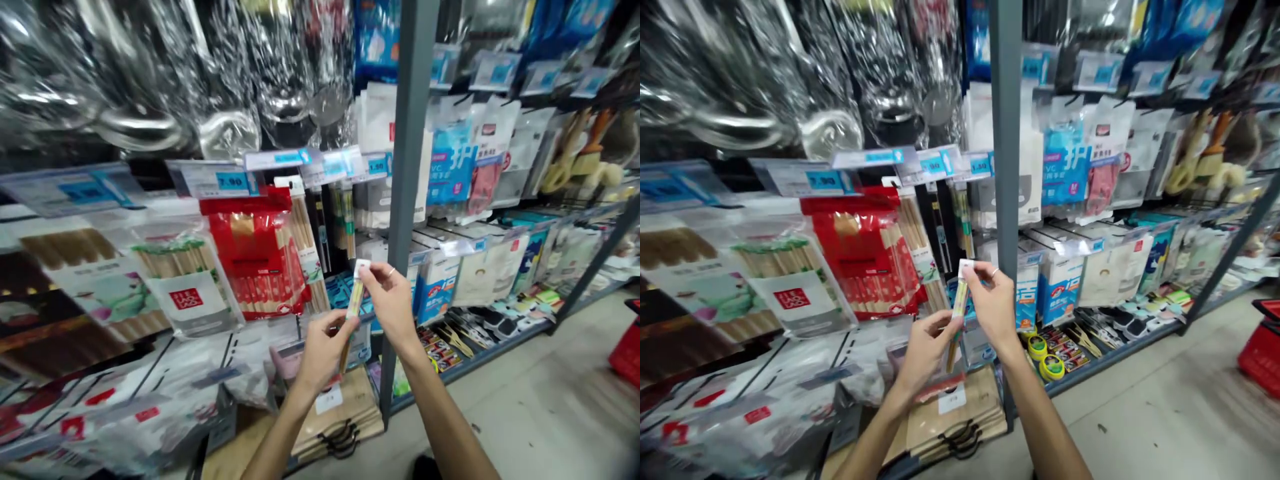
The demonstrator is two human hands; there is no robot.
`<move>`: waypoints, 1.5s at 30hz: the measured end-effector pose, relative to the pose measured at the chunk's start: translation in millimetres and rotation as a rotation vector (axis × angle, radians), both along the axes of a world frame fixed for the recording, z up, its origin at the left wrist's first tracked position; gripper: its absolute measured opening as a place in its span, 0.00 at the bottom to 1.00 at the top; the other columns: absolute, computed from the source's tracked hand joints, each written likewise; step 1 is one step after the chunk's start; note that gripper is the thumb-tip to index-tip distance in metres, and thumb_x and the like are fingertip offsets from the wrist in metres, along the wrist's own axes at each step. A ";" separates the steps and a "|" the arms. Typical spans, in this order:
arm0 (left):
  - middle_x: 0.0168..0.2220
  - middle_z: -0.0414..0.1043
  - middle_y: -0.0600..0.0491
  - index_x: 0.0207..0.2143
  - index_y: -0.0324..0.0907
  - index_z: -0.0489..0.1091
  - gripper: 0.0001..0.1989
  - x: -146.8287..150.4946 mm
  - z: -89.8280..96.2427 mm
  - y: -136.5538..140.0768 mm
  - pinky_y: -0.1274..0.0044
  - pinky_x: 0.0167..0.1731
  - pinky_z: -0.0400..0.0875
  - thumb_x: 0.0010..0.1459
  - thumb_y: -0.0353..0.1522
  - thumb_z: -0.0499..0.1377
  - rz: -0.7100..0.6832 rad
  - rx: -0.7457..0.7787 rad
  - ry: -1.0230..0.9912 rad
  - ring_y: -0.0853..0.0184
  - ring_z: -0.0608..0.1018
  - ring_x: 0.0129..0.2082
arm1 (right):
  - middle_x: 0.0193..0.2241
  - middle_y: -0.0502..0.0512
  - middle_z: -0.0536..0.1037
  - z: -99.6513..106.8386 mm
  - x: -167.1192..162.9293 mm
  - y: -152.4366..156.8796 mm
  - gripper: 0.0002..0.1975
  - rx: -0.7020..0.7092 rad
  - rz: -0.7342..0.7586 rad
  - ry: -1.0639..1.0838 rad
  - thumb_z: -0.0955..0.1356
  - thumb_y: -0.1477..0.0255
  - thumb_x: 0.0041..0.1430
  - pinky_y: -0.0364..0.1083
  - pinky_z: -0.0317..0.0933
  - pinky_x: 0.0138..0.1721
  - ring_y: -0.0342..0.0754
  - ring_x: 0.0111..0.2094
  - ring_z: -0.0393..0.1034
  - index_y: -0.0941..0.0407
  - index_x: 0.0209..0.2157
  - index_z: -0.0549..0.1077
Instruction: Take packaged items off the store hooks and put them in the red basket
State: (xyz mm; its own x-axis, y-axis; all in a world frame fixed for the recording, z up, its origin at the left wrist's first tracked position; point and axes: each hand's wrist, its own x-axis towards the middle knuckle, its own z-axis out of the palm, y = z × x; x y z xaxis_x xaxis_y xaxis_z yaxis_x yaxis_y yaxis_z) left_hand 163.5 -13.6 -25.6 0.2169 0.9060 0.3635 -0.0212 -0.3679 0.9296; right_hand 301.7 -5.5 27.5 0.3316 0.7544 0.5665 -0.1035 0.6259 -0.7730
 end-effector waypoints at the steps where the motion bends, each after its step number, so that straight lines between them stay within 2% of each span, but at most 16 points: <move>1: 0.29 0.77 0.49 0.37 0.35 0.80 0.21 -1.0 -5.1 0.2 0.79 0.26 0.70 0.58 0.47 0.64 -0.021 -0.037 -0.005 0.68 0.75 0.26 | 0.31 0.51 0.77 1.6 -2.0 3.5 0.13 0.013 -0.028 0.033 0.74 0.61 0.57 0.42 0.67 0.35 0.45 0.33 0.71 0.57 0.37 0.78; 5: 0.34 0.80 0.45 0.36 0.35 0.80 0.24 -1.5 -22.0 -3.2 0.79 0.27 0.72 0.62 0.49 0.59 -0.121 -0.137 0.013 0.66 0.78 0.30 | 0.33 0.52 0.78 17.3 -13.8 20.4 0.15 0.038 -0.127 0.107 0.72 0.59 0.60 0.43 0.68 0.38 0.45 0.35 0.72 0.57 0.38 0.77; 8: 0.38 0.81 0.43 0.35 0.36 0.81 0.25 1.8 -28.5 -5.8 0.78 0.28 0.73 0.62 0.49 0.58 -0.132 -0.152 0.030 0.65 0.79 0.31 | 0.31 0.52 0.78 38.9 -20.4 42.6 0.16 0.057 -0.125 0.095 0.70 0.57 0.61 0.43 0.68 0.34 0.45 0.32 0.73 0.57 0.39 0.75; 14: 0.35 0.81 0.43 0.43 0.36 0.80 0.24 8.1 -33.8 -4.3 0.78 0.27 0.73 0.62 0.49 0.58 -0.139 -0.186 -0.074 0.64 0.79 0.32 | 0.33 0.52 0.75 88.2 -23.7 103.5 0.21 0.146 -0.212 0.101 0.64 0.51 0.65 0.42 0.66 0.27 0.44 0.31 0.73 0.54 0.43 0.70; 19: 0.35 0.80 0.44 0.44 0.35 0.79 0.24 10.4 -32.6 -1.2 0.79 0.26 0.72 0.64 0.47 0.58 -0.198 -0.185 -0.128 0.65 0.79 0.31 | 0.34 0.54 0.74 109.5 -23.4 132.3 0.21 0.203 -0.360 0.171 0.61 0.52 0.68 0.43 0.64 0.25 0.44 0.30 0.71 0.54 0.47 0.69; 24: 0.34 0.79 0.45 0.42 0.35 0.79 0.23 9.7 -27.7 -4.2 0.80 0.25 0.70 0.64 0.46 0.57 -0.219 -0.191 -0.144 0.67 0.79 0.30 | 0.37 0.55 0.74 114.9 -23.7 140.4 0.21 0.245 -0.426 0.189 0.61 0.52 0.68 0.46 0.67 0.28 0.45 0.30 0.71 0.55 0.47 0.68; 30: 0.34 0.79 0.45 0.41 0.35 0.79 0.22 5.9 -26.4 -3.0 0.80 0.26 0.71 0.64 0.46 0.57 -0.224 -0.165 -0.158 0.67 0.78 0.30 | 0.37 0.55 0.72 121.4 -26.6 146.8 0.18 0.293 -0.501 0.166 0.59 0.58 0.69 0.46 0.65 0.26 0.46 0.28 0.71 0.53 0.54 0.61; 38: 0.34 0.79 0.45 0.40 0.36 0.78 0.23 5.5 -29.7 2.3 0.80 0.25 0.71 0.64 0.47 0.57 -0.191 -0.175 -0.158 0.67 0.79 0.29 | 0.30 0.52 0.73 115.8 -20.9 135.9 0.14 0.327 -0.579 0.035 0.61 0.61 0.69 0.45 0.66 0.29 0.47 0.30 0.73 0.56 0.46 0.67; 41: 0.33 0.79 0.46 0.40 0.36 0.78 0.22 7.1 -30.7 5.0 0.80 0.25 0.70 0.63 0.47 0.58 -0.172 -0.184 -0.157 0.67 0.78 0.29 | 0.28 0.50 0.72 111.3 -16.6 141.1 0.10 0.336 -0.534 0.028 0.62 0.64 0.69 0.42 0.65 0.27 0.43 0.28 0.72 0.56 0.42 0.68; 45: 0.33 0.79 0.46 0.40 0.36 0.78 0.21 10.2 -31.8 6.0 0.80 0.25 0.70 0.63 0.46 0.58 -0.172 -0.188 -0.149 0.67 0.78 0.29 | 0.28 0.48 0.72 99.0 -14.0 149.8 0.08 0.205 -0.369 0.026 0.66 0.66 0.66 0.38 0.60 0.21 0.39 0.24 0.69 0.57 0.39 0.69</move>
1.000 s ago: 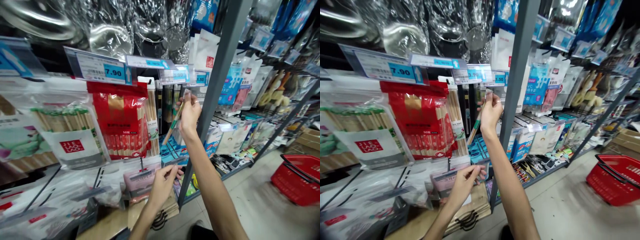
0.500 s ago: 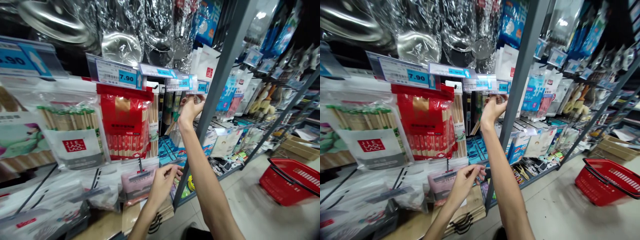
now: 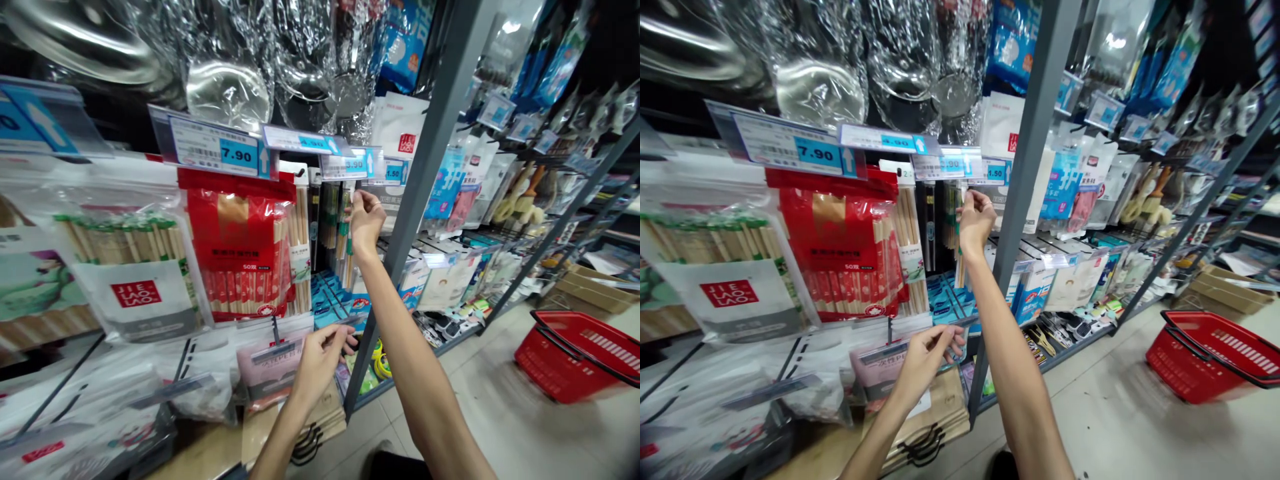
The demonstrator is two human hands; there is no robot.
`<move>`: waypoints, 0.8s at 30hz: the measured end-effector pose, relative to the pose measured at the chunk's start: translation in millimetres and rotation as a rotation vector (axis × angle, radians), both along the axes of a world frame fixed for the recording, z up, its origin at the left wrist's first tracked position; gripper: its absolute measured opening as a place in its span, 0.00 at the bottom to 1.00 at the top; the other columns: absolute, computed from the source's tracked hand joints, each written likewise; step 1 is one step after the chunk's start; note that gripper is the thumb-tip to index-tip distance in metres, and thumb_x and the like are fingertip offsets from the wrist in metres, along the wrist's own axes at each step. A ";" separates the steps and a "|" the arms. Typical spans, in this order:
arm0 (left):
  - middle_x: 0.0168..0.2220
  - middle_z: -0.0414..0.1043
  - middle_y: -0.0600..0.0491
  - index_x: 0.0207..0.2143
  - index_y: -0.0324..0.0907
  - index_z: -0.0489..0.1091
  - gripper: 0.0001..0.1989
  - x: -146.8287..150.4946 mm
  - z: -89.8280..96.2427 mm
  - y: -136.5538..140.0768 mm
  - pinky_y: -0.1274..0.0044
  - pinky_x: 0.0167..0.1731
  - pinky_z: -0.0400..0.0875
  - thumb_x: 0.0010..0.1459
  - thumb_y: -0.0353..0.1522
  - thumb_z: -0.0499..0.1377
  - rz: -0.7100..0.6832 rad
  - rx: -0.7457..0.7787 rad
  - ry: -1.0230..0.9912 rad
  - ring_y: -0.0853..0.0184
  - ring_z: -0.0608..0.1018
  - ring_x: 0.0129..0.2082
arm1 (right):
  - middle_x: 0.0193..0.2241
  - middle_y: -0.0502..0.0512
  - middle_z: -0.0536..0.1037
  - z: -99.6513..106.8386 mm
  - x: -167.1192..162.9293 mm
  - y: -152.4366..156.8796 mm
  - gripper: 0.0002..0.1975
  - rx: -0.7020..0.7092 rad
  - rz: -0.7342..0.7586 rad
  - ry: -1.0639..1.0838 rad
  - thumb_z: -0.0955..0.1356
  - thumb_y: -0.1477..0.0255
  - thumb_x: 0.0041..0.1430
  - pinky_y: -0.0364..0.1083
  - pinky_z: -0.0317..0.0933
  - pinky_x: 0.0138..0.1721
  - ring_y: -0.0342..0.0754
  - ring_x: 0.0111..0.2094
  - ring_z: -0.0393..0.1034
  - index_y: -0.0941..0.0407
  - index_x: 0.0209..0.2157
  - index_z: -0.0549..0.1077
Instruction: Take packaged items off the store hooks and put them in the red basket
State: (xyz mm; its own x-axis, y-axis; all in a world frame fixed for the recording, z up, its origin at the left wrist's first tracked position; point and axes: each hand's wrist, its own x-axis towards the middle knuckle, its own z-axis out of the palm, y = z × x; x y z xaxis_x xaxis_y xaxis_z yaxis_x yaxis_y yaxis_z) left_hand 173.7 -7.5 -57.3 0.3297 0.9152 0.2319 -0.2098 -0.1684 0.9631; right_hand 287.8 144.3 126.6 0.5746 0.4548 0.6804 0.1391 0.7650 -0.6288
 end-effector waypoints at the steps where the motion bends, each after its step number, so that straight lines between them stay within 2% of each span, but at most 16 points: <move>1: 0.33 0.79 0.46 0.40 0.36 0.78 0.21 0.4 -0.1 -0.2 0.80 0.25 0.70 0.63 0.46 0.58 -0.003 0.003 0.001 0.67 0.78 0.29 | 0.28 0.47 0.72 -3.7 0.3 0.2 0.08 -0.016 0.016 0.008 0.66 0.67 0.66 0.37 0.59 0.20 0.39 0.24 0.69 0.57 0.39 0.69; 5: 0.34 0.79 0.46 0.41 0.36 0.78 0.22 0.0 -0.7 -0.6 0.80 0.26 0.70 0.64 0.46 0.58 -0.015 0.002 0.006 0.67 0.78 0.29 | 0.30 0.48 0.73 -11.8 -0.2 -7.9 0.07 0.081 0.003 0.086 0.66 0.67 0.66 0.37 0.63 0.23 0.38 0.26 0.70 0.56 0.43 0.68; 11: 0.34 0.79 0.46 0.41 0.36 0.78 0.22 -1.0 -4.0 0.9 0.80 0.25 0.70 0.64 0.47 0.57 -0.019 0.012 0.027 0.67 0.78 0.30 | 0.34 0.48 0.73 1.8 -13.3 -16.2 0.11 0.212 -0.005 0.251 0.65 0.67 0.67 0.39 0.69 0.29 0.40 0.29 0.72 0.53 0.48 0.65; 14: 0.34 0.79 0.46 0.42 0.36 0.78 0.23 -1.5 -3.8 1.4 0.80 0.25 0.70 0.64 0.47 0.57 -0.038 0.017 0.032 0.67 0.78 0.30 | 0.33 0.48 0.73 7.3 -21.3 -16.1 0.09 0.247 -0.030 0.282 0.64 0.67 0.68 0.40 0.70 0.29 0.40 0.29 0.72 0.53 0.47 0.64; 18: 0.34 0.79 0.46 0.41 0.36 0.78 0.22 -4.0 -1.8 1.4 0.80 0.25 0.69 0.64 0.47 0.57 -0.044 0.020 0.023 0.67 0.79 0.30 | 0.33 0.49 0.73 12.7 -25.1 -17.1 0.08 0.322 -0.121 0.190 0.64 0.66 0.67 0.42 0.71 0.32 0.42 0.31 0.73 0.54 0.43 0.66; 24: 0.34 0.79 0.46 0.40 0.36 0.78 0.23 -5.6 -1.8 -0.6 0.79 0.26 0.69 0.65 0.47 0.56 -0.047 0.023 0.026 0.67 0.78 0.30 | 0.28 0.49 0.72 20.6 -18.3 -13.9 0.13 0.258 -0.219 0.138 0.63 0.62 0.68 0.46 0.71 0.35 0.45 0.32 0.73 0.57 0.37 0.70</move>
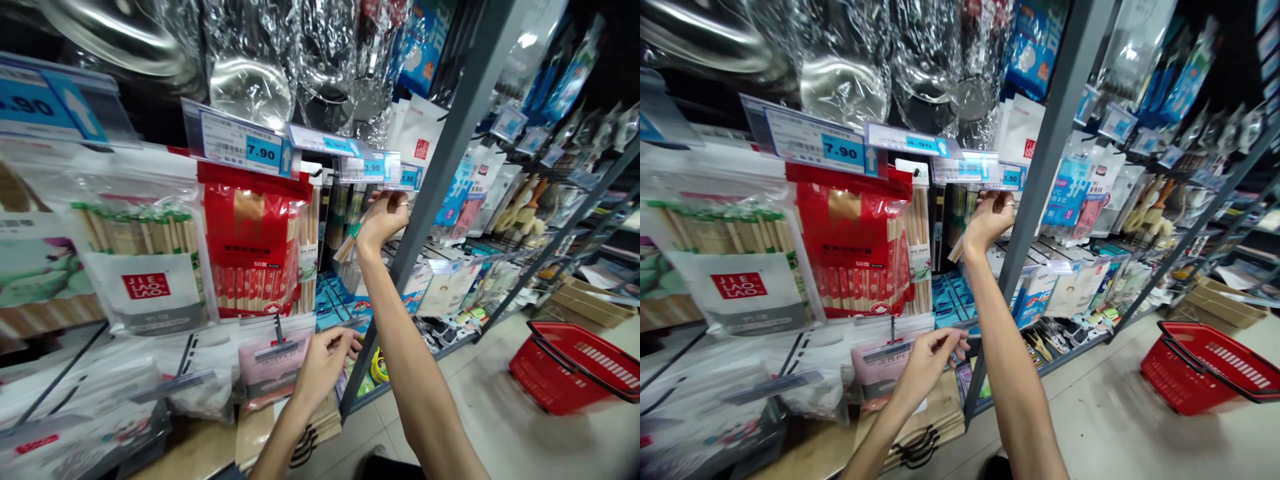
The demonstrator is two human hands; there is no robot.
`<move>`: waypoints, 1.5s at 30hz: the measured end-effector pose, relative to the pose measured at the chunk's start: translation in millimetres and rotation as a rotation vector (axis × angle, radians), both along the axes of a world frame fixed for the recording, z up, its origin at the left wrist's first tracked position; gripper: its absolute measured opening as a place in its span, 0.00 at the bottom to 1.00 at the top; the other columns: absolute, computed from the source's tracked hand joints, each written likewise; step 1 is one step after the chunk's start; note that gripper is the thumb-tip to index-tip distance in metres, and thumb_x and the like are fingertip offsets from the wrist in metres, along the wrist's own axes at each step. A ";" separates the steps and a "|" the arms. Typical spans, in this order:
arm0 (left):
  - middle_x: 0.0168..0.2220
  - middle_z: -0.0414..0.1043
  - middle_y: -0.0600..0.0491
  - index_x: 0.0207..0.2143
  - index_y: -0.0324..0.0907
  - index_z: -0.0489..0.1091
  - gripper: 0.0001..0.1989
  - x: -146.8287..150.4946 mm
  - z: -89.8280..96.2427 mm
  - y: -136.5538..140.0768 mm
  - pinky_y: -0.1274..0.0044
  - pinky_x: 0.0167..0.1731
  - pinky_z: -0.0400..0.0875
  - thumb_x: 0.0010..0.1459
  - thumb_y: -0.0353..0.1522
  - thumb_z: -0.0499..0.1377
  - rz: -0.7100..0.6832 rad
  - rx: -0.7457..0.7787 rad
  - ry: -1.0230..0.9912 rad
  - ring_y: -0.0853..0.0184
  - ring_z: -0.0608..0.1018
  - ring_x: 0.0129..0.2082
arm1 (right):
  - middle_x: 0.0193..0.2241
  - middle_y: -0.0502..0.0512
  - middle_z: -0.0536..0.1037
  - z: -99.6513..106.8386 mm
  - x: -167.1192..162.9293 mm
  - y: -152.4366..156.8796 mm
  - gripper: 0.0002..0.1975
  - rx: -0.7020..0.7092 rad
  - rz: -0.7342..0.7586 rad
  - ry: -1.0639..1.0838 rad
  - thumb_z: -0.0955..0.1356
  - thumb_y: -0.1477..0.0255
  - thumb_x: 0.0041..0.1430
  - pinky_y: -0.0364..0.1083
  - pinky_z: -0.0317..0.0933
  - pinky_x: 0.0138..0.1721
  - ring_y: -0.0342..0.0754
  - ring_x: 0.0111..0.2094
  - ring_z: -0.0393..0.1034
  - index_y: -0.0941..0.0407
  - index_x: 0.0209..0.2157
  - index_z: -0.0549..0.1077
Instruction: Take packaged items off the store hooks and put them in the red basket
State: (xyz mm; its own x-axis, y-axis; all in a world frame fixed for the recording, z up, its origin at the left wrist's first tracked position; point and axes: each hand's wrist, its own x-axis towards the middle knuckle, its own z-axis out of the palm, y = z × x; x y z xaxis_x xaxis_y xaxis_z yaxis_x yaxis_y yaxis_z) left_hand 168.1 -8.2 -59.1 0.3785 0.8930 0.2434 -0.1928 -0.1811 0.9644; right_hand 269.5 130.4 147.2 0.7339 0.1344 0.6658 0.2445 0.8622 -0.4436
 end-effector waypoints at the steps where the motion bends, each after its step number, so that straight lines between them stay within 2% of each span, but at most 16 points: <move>1: 0.34 0.79 0.46 0.40 0.36 0.78 0.23 0.3 0.0 -0.4 0.79 0.26 0.69 0.65 0.47 0.56 -0.002 0.002 0.000 0.67 0.78 0.30 | 0.27 0.49 0.72 0.2 1.2 0.3 0.14 -0.010 0.000 -0.010 0.63 0.61 0.67 0.46 0.71 0.35 0.45 0.30 0.73 0.57 0.36 0.70; 4: 0.34 0.79 0.46 0.40 0.36 0.78 0.23 1.5 0.2 -1.2 0.79 0.26 0.69 0.65 0.47 0.56 -0.008 0.000 -0.002 0.67 0.78 0.29 | 0.26 0.49 0.73 -0.5 4.3 2.3 0.14 -0.029 0.004 -0.041 0.64 0.61 0.66 0.45 0.70 0.33 0.44 0.26 0.70 0.57 0.35 0.71; 8: 0.34 0.79 0.45 0.41 0.36 0.78 0.23 3.2 1.5 -2.0 0.79 0.26 0.69 0.64 0.48 0.57 -0.017 -0.013 -0.006 0.67 0.78 0.29 | 0.28 0.51 0.74 -5.1 9.7 12.1 0.13 -0.105 0.023 -0.089 0.65 0.63 0.66 0.45 0.69 0.32 0.45 0.29 0.72 0.59 0.39 0.73; 12: 0.34 0.79 0.45 0.41 0.36 0.77 0.23 3.8 3.5 -3.1 0.79 0.25 0.69 0.64 0.47 0.57 -0.024 -0.018 0.003 0.67 0.77 0.29 | 0.33 0.55 0.78 -19.1 15.8 22.1 0.18 -0.267 0.076 -0.274 0.64 0.63 0.68 0.45 0.69 0.36 0.47 0.34 0.74 0.59 0.51 0.73; 15: 0.34 0.78 0.45 0.41 0.36 0.77 0.23 2.9 2.9 -2.6 0.79 0.25 0.69 0.64 0.47 0.56 -0.028 -0.018 0.008 0.67 0.77 0.29 | 0.35 0.54 0.79 -32.3 18.4 23.0 0.22 -0.345 0.053 -0.375 0.62 0.66 0.68 0.45 0.68 0.41 0.45 0.35 0.74 0.56 0.61 0.67; 18: 0.34 0.78 0.45 0.41 0.36 0.77 0.23 1.2 0.1 -0.9 0.79 0.25 0.69 0.64 0.47 0.56 -0.025 -0.010 0.010 0.67 0.78 0.29 | 0.34 0.52 0.78 -46.8 18.9 17.6 0.25 -0.381 0.019 -0.424 0.58 0.67 0.69 0.46 0.67 0.45 0.44 0.34 0.72 0.56 0.65 0.63; 21: 0.34 0.78 0.46 0.42 0.36 0.77 0.23 -1.0 -1.9 0.4 0.79 0.25 0.69 0.65 0.47 0.55 -0.024 0.004 0.015 0.67 0.78 0.29 | 0.41 0.56 0.78 -69.6 18.2 7.9 0.24 -0.392 -0.045 -0.444 0.56 0.66 0.70 0.50 0.64 0.53 0.46 0.42 0.72 0.56 0.63 0.64; 25: 0.35 0.78 0.46 0.43 0.36 0.77 0.22 -4.2 -1.4 0.4 0.79 0.25 0.69 0.65 0.46 0.55 -0.034 0.015 0.013 0.67 0.77 0.29 | 0.56 0.66 0.71 -119.8 12.9 -6.4 0.25 -0.510 -0.085 -0.413 0.58 0.64 0.69 0.54 0.56 0.62 0.51 0.57 0.66 0.59 0.63 0.62; 28: 0.35 0.78 0.45 0.43 0.35 0.77 0.23 -5.8 -0.3 -0.5 0.79 0.26 0.69 0.65 0.46 0.55 -0.042 0.011 0.011 0.67 0.78 0.30 | 0.60 0.71 0.67 -157.2 6.2 -17.0 0.26 -0.688 -0.039 -0.310 0.59 0.64 0.68 0.56 0.55 0.63 0.54 0.60 0.64 0.62 0.62 0.60; 31: 0.33 0.78 0.45 0.39 0.35 0.77 0.22 -6.8 1.4 -2.0 0.79 0.26 0.69 0.65 0.46 0.56 -0.073 0.016 0.007 0.66 0.78 0.30 | 0.58 0.71 0.68 -173.6 1.8 -31.5 0.25 -0.750 0.000 -0.256 0.61 0.64 0.67 0.56 0.55 0.63 0.56 0.59 0.65 0.63 0.60 0.62; 34: 0.31 0.78 0.46 0.36 0.35 0.77 0.23 -7.9 3.8 -3.6 0.79 0.27 0.69 0.65 0.47 0.56 -0.099 0.025 0.010 0.67 0.78 0.29 | 0.51 0.64 0.75 -160.2 2.6 -51.0 0.19 -0.712 0.088 -0.300 0.62 0.63 0.67 0.53 0.61 0.57 0.53 0.52 0.69 0.59 0.53 0.69; 37: 0.32 0.78 0.47 0.36 0.36 0.76 0.22 -8.2 5.0 -4.2 0.79 0.27 0.69 0.64 0.47 0.57 -0.072 0.011 -0.001 0.68 0.77 0.28 | 0.38 0.55 0.78 -120.8 6.0 -70.2 0.18 -0.611 0.235 -0.258 0.64 0.58 0.65 0.46 0.68 0.40 0.48 0.38 0.73 0.58 0.45 0.73; 40: 0.32 0.78 0.47 0.36 0.37 0.75 0.21 -5.9 3.8 -3.5 0.79 0.27 0.68 0.64 0.47 0.58 -0.071 0.004 -0.003 0.69 0.76 0.27 | 0.28 0.47 0.71 -68.6 8.0 -81.4 0.21 -0.443 0.444 -0.112 0.64 0.52 0.64 0.39 0.59 0.23 0.42 0.25 0.68 0.56 0.44 0.71; 43: 0.32 0.78 0.47 0.36 0.37 0.75 0.22 -1.4 1.3 -3.9 0.80 0.25 0.67 0.64 0.48 0.57 -0.079 0.019 0.015 0.69 0.76 0.27 | 0.23 0.43 0.64 -18.2 7.9 -80.2 0.22 -0.275 0.593 -0.007 0.60 0.49 0.67 0.37 0.53 0.17 0.38 0.19 0.59 0.55 0.40 0.68; 45: 0.32 0.78 0.47 0.36 0.37 0.75 0.22 1.5 -0.3 -5.8 0.80 0.25 0.66 0.64 0.48 0.56 -0.087 0.033 0.032 0.69 0.76 0.27 | 0.22 0.42 0.60 8.6 6.9 -74.7 0.21 -0.227 0.577 0.053 0.60 0.50 0.68 0.37 0.51 0.16 0.37 0.17 0.55 0.54 0.34 0.65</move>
